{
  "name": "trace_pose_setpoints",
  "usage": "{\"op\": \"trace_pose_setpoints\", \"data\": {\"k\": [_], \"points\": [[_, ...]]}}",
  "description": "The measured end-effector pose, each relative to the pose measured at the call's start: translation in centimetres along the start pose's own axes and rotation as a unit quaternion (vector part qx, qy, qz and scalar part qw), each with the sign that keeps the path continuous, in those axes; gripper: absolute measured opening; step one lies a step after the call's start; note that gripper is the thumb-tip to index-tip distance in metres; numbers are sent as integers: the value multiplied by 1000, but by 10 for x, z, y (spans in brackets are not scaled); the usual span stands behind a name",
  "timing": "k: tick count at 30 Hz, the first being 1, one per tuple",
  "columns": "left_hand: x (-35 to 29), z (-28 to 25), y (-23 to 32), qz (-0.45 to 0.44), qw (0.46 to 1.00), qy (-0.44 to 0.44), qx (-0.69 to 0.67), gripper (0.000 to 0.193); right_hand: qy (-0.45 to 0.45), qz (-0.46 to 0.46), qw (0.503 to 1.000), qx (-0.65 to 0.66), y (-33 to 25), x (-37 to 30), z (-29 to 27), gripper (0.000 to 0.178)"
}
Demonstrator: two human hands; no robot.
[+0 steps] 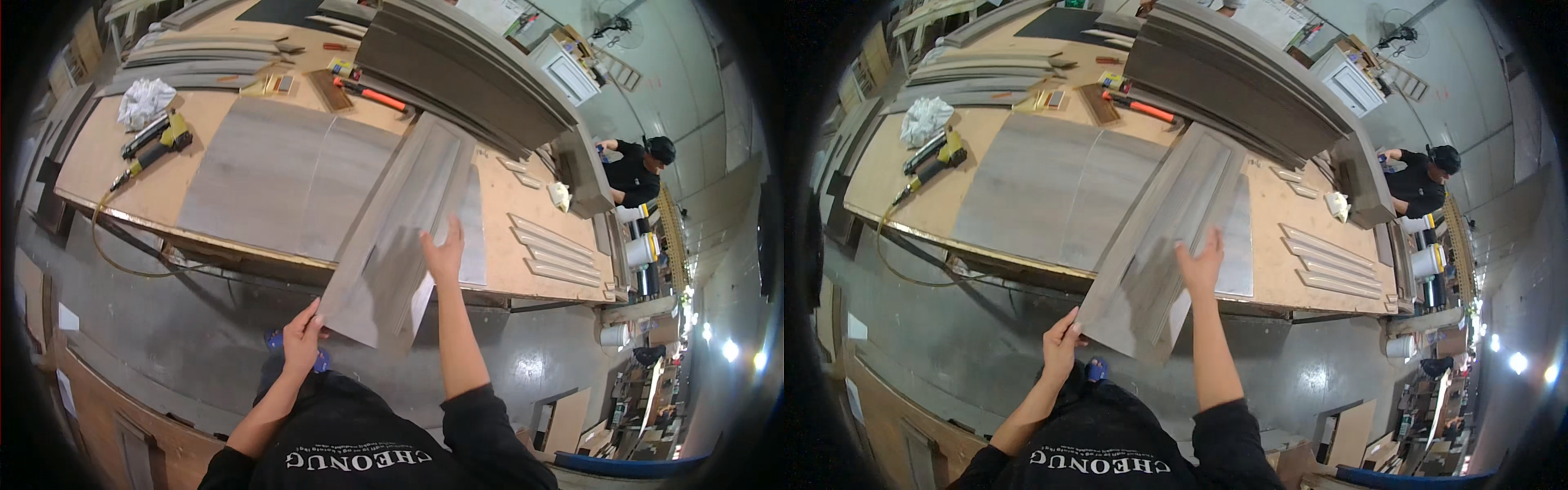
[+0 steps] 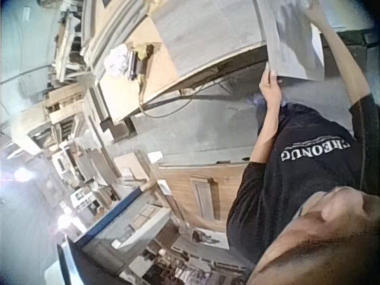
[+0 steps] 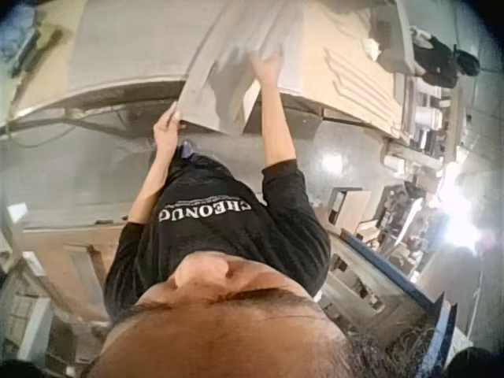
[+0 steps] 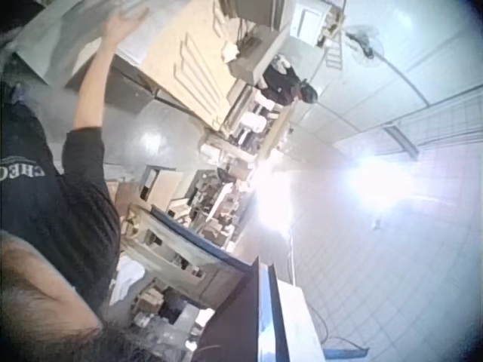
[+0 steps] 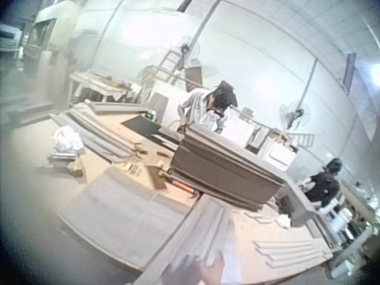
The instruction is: The person assembles wooden panels on a workbench by aligning wooden pieces, fastening them together using a pneumatic nail gun, and placing the assembled panels onto a nearby table.
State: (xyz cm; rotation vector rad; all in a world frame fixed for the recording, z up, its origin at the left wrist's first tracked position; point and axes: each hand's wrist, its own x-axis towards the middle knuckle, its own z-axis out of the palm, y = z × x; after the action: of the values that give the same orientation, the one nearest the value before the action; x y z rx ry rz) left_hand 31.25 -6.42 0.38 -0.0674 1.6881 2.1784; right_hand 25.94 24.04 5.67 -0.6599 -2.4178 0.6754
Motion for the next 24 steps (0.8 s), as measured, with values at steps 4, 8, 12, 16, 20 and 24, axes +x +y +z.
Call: {"op": "trace_pose_setpoints", "data": {"k": [4, 8, 12, 16, 20, 24], "points": [[-6, -1, -5, 42, 999, 7, 10, 37, -300, -34, 949, 90, -75, -96, -29, 66], [-5, -17, 4, 14, 995, -57, 86, 43, -257, -161, 953, 20, -89, -149, -26, 65], [-3, -23, 5, 59, 987, -69, 132, 43, -222, -170, 960, 13, -84, -162, -13, 64], [-4, -21, 9, 63, 988, -55, 131, 41, -209, -173, 961, 41, -83, -161, -11, 59], [-5, -20, 6, 65, 991, -53, 107, 41, -201, -184, 961, 46, -82, -161, -10, 58], [-6, -20, 6, 39, 995, -46, 84, 40, -207, -186, 960, 38, -84, -160, -10, 58]]}}
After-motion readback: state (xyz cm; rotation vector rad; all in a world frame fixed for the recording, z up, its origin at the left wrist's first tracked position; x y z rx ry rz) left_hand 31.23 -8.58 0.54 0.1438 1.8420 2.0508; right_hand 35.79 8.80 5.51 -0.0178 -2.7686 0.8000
